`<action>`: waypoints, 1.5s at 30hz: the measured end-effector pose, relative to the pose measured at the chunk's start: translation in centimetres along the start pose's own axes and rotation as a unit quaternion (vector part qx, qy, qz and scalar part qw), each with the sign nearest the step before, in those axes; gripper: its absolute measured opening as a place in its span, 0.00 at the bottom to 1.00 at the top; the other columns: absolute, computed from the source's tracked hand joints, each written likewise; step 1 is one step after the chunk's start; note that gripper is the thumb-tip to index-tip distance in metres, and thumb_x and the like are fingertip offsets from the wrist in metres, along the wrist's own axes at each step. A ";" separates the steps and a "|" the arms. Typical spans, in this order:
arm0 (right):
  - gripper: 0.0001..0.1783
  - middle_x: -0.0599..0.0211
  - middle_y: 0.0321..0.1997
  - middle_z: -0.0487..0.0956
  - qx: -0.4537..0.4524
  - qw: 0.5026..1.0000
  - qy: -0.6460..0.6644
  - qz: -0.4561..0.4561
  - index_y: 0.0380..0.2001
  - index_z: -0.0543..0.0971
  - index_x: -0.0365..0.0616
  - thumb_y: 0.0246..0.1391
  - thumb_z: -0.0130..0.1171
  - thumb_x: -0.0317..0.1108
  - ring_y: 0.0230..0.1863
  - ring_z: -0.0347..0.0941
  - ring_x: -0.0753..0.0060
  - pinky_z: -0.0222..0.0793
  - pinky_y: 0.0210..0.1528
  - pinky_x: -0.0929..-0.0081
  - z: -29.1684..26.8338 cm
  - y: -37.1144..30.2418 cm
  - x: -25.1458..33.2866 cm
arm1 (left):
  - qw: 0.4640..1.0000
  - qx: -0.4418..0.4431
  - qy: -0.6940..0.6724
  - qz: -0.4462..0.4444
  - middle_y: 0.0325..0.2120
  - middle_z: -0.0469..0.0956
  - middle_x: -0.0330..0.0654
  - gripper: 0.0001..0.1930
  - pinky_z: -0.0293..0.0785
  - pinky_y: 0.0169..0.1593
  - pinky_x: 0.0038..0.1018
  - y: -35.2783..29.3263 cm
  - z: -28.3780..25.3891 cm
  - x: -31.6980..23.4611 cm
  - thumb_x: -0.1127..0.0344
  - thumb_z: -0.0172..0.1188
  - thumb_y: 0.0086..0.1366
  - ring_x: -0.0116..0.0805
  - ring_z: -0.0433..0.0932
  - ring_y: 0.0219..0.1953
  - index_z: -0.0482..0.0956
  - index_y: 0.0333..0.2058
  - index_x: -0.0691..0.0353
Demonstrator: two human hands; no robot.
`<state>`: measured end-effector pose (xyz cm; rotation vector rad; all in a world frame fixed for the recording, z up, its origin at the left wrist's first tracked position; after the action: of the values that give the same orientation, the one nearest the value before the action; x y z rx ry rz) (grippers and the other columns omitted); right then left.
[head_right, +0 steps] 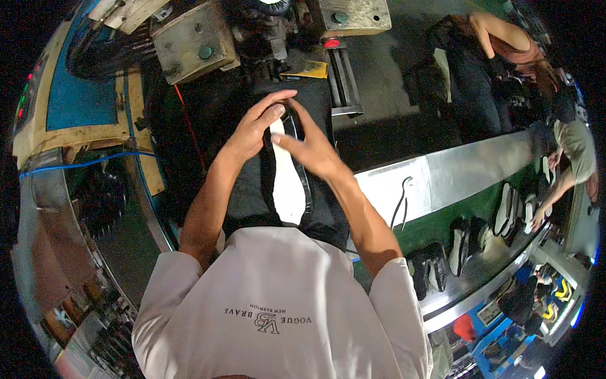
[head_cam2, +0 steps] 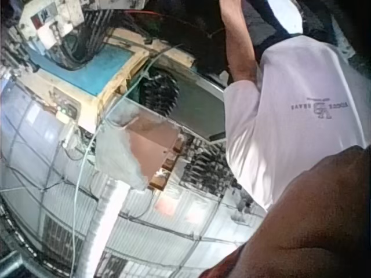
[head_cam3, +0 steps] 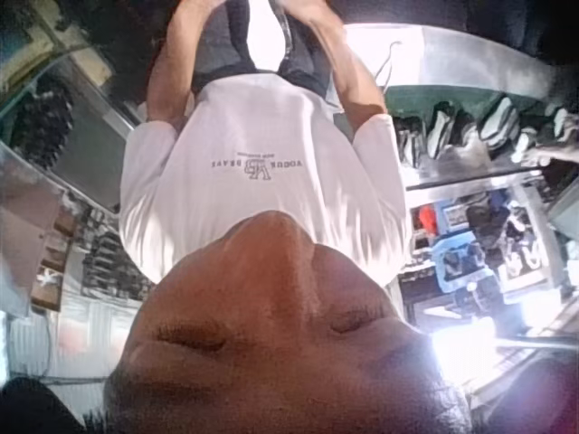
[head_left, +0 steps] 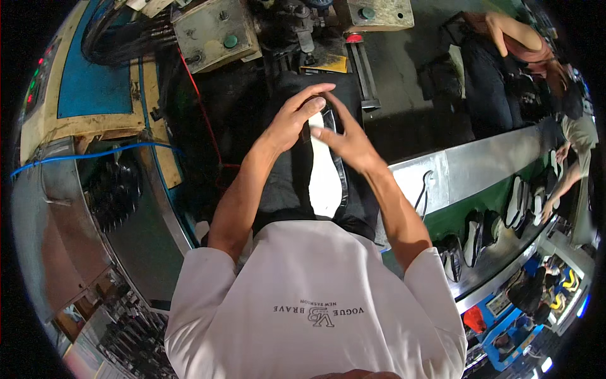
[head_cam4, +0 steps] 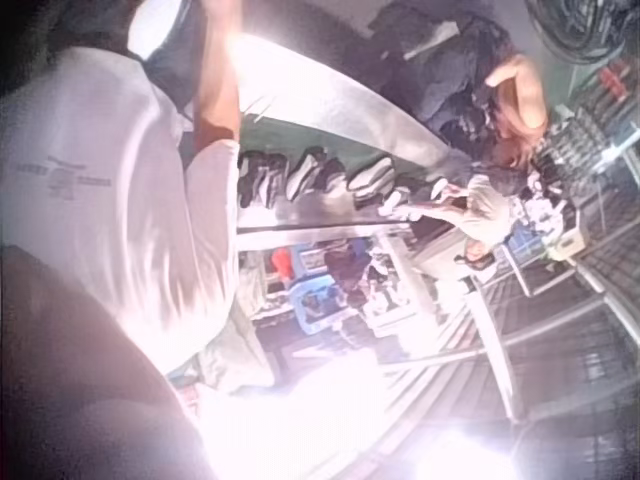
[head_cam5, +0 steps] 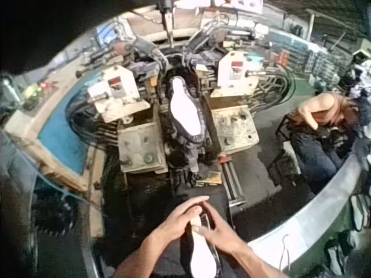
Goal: Manually assemble shoe components using industrial machinery and placing them on a conveyor belt.
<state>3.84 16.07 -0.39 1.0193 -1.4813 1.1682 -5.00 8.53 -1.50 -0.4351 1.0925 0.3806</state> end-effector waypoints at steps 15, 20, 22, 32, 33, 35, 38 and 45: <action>0.37 0.26 0.81 0.50 -0.043 0.889 -0.446 -0.089 0.67 0.81 0.64 0.52 0.74 0.46 0.66 0.64 0.18 0.77 0.62 0.36 -1.1 -6.1 9.0 | 0.967 -0.231 0.098 -0.052 0.62 0.77 0.47 0.33 0.71 0.66 0.40 4.5 -11.9 -3.6 0.46 0.60 0.78 0.41 0.76 0.62 0.72 0.70 0.64; 0.35 0.28 0.82 0.51 -0.158 0.850 -0.495 -0.087 0.65 0.84 0.63 0.51 0.76 0.43 0.68 0.65 0.24 0.73 0.66 0.40 -8.0 -5.2 14.5 | 0.918 -0.318 0.190 0.140 0.70 0.71 0.52 0.44 0.65 0.73 0.46 14.0 -14.2 -21.0 0.41 0.65 0.73 0.47 0.69 0.71 0.62 0.76 0.65; 0.34 0.28 0.81 0.52 -0.182 0.834 -0.511 -0.101 0.64 0.84 0.61 0.51 0.76 0.42 0.68 0.65 0.24 0.73 0.65 0.41 -9.5 -3.5 17.5 | 0.970 -0.163 0.121 0.131 0.72 0.68 0.56 0.50 0.59 0.76 0.48 20.0 -12.8 -22.6 0.40 0.67 0.70 0.48 0.63 0.75 0.56 0.78 0.66; 0.38 0.29 0.80 0.55 -0.189 0.761 -0.567 -0.253 0.69 0.79 0.68 0.52 0.74 0.44 0.66 0.66 0.23 0.73 0.66 0.40 -9.3 12.8 28.7 | 0.989 -0.097 -0.081 0.082 0.51 0.83 0.48 0.28 0.86 0.53 0.37 13.1 -11.0 -23.9 0.59 0.63 0.74 0.38 0.85 0.49 0.70 0.67 0.65; 0.38 0.29 0.80 0.56 -0.193 0.760 -0.558 -0.272 0.69 0.79 0.68 0.52 0.73 0.46 0.65 0.67 0.22 0.73 0.65 0.39 -9.1 14.9 28.9 | 0.987 -0.096 -0.083 0.094 0.54 0.83 0.49 0.29 0.85 0.54 0.39 10.6 -11.5 -23.0 0.58 0.60 0.75 0.39 0.85 0.51 0.69 0.70 0.65; 0.38 0.29 0.81 0.55 -0.199 0.764 -0.550 -0.273 0.69 0.78 0.70 0.53 0.72 0.48 0.65 0.68 0.21 0.73 0.65 0.38 -8.7 18.9 28.5 | 0.977 -0.020 -0.199 0.079 0.63 0.77 0.56 0.34 0.82 0.62 0.49 5.5 -9.8 -21.2 0.46 0.49 0.81 0.50 0.83 0.59 0.61 0.75 0.62; 0.38 0.28 0.81 0.54 -0.208 0.781 -0.532 -0.253 0.70 0.77 0.72 0.54 0.72 0.51 0.65 0.68 0.17 0.73 0.65 0.38 -8.0 23.6 26.2 | 0.943 -0.051 -0.319 0.083 0.68 0.69 0.66 0.55 0.75 0.62 0.73 -0.3 -9.4 -17.5 0.19 0.42 0.71 0.80 0.75 0.62 0.53 0.78 0.61; 0.39 0.26 0.80 0.54 -0.233 0.758 -0.542 -0.277 0.71 0.76 0.71 0.54 0.72 0.50 0.66 0.67 0.17 0.72 0.67 0.39 -6.2 22.2 23.8 | 0.913 -0.210 -0.350 -0.018 0.63 0.72 0.67 0.47 0.80 0.60 0.64 -10.4 -10.6 -6.8 0.31 0.51 0.76 0.70 0.80 0.59 0.57 0.74 0.69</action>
<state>-21.05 25.24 19.45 1.7100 -1.9345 -0.3711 -10.70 -6.34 2.09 -0.6323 0.2931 0.6807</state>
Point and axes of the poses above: each hand's wrist, its own y-axis towards the middle knuckle, its own z-axis out of the palm, x = y × z, the point moved 10 cm from there along y, towards the middle knuckle
